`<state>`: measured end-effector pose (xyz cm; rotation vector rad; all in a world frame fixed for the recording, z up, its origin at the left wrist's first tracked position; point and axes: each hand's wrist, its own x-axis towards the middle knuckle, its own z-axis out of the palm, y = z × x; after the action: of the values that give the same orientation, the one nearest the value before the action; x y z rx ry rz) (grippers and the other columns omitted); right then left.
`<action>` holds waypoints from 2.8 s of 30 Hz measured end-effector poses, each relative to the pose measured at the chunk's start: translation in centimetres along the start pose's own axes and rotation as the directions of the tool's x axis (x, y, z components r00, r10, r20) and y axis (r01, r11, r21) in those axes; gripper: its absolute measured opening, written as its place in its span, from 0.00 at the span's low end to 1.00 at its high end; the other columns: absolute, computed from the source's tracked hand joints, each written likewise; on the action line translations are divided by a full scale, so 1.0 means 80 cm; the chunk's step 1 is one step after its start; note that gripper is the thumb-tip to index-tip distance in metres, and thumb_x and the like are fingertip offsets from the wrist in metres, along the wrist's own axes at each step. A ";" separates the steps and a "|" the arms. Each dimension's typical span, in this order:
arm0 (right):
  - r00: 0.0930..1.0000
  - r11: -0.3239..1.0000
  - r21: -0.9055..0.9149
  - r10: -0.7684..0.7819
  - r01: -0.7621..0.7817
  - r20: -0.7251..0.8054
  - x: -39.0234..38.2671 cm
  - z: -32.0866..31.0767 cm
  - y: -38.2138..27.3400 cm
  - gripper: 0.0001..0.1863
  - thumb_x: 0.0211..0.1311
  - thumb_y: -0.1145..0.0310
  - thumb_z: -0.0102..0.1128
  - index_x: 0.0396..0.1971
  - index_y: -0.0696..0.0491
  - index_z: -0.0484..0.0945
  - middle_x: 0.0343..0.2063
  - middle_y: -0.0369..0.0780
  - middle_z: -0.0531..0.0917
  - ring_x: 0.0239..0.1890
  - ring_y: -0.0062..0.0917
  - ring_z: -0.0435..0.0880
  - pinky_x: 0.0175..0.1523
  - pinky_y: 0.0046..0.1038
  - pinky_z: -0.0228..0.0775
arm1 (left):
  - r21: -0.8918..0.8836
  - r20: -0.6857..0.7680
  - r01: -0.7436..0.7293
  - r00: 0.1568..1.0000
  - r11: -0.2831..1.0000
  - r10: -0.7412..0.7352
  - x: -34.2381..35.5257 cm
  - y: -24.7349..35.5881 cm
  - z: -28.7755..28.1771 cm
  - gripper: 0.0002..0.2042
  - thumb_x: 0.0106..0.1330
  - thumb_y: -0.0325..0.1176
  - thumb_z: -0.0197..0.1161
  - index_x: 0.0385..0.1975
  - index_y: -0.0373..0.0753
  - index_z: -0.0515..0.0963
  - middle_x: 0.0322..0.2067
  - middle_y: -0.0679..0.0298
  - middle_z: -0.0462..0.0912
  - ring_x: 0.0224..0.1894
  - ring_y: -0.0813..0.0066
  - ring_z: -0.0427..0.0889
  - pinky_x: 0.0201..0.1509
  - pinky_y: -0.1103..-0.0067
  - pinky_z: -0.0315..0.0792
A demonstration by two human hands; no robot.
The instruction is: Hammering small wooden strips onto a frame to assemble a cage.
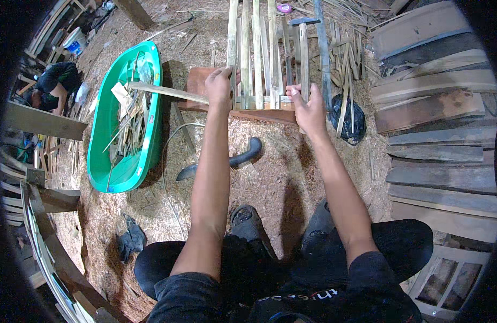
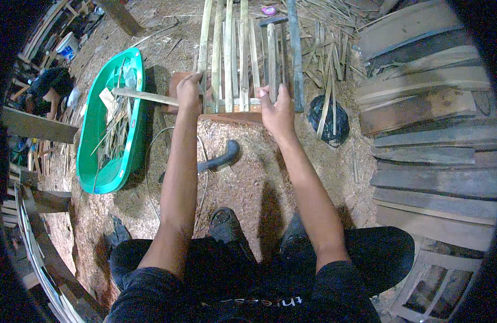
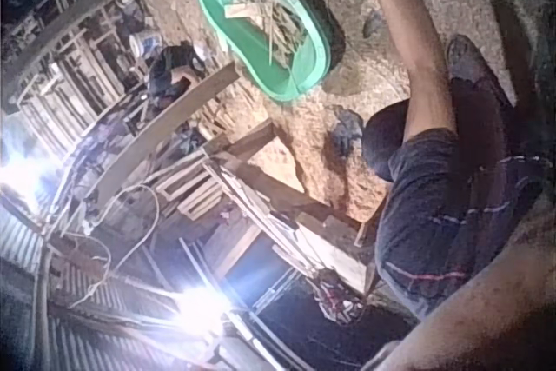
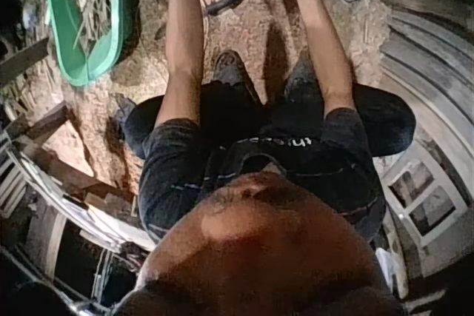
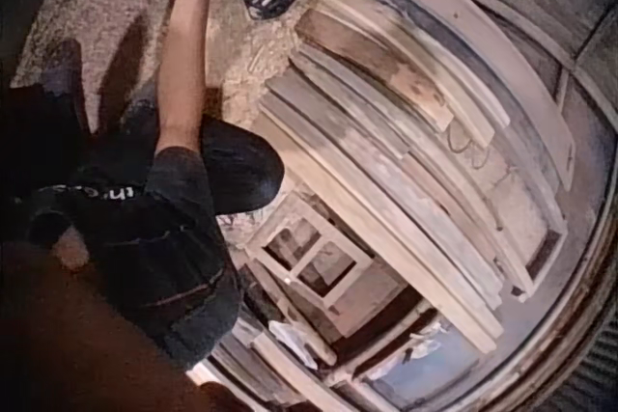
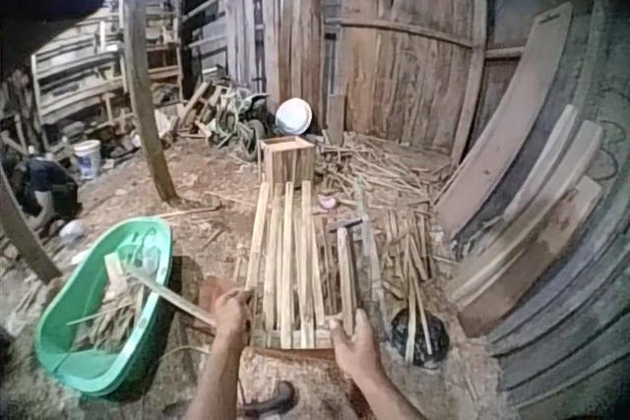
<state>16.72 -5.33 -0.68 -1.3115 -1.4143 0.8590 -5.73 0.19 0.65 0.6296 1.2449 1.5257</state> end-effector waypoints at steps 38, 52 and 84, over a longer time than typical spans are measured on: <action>0.960 0.899 0.382 0.119 -0.212 0.252 0.050 0.025 -0.063 0.08 0.69 0.77 0.54 0.44 0.64 0.75 0.33 0.45 0.87 0.33 0.26 0.87 0.42 0.29 0.82 | 0.857 -0.040 -0.138 0.943 0.497 0.331 -0.024 0.013 0.029 0.34 0.48 0.58 0.76 0.35 0.26 0.80 0.34 0.41 0.85 0.40 0.46 0.86 0.47 0.60 0.77; 0.949 0.926 0.335 0.068 -0.175 0.308 0.083 0.025 -0.049 0.09 0.71 0.73 0.56 0.45 0.62 0.73 0.34 0.44 0.86 0.35 0.26 0.87 0.42 0.28 0.81 | 0.893 -0.047 -0.099 0.949 0.438 0.311 -0.016 0.017 0.039 0.37 0.45 0.60 0.77 0.33 0.24 0.80 0.32 0.39 0.84 0.37 0.46 0.86 0.44 0.60 0.78; 0.994 0.983 0.170 0.059 -0.074 0.090 0.071 0.034 -0.083 0.09 0.70 0.76 0.54 0.45 0.64 0.73 0.33 0.46 0.86 0.34 0.27 0.87 0.42 0.28 0.81 | 0.888 -0.001 -0.117 0.967 0.446 0.256 0.011 0.021 0.035 0.37 0.47 0.61 0.75 0.33 0.24 0.81 0.30 0.40 0.85 0.34 0.47 0.86 0.40 0.62 0.79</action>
<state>12.64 -0.52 5.99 -1.2076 -1.3338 1.0693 -4.21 2.16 2.93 1.4005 2.1606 0.9669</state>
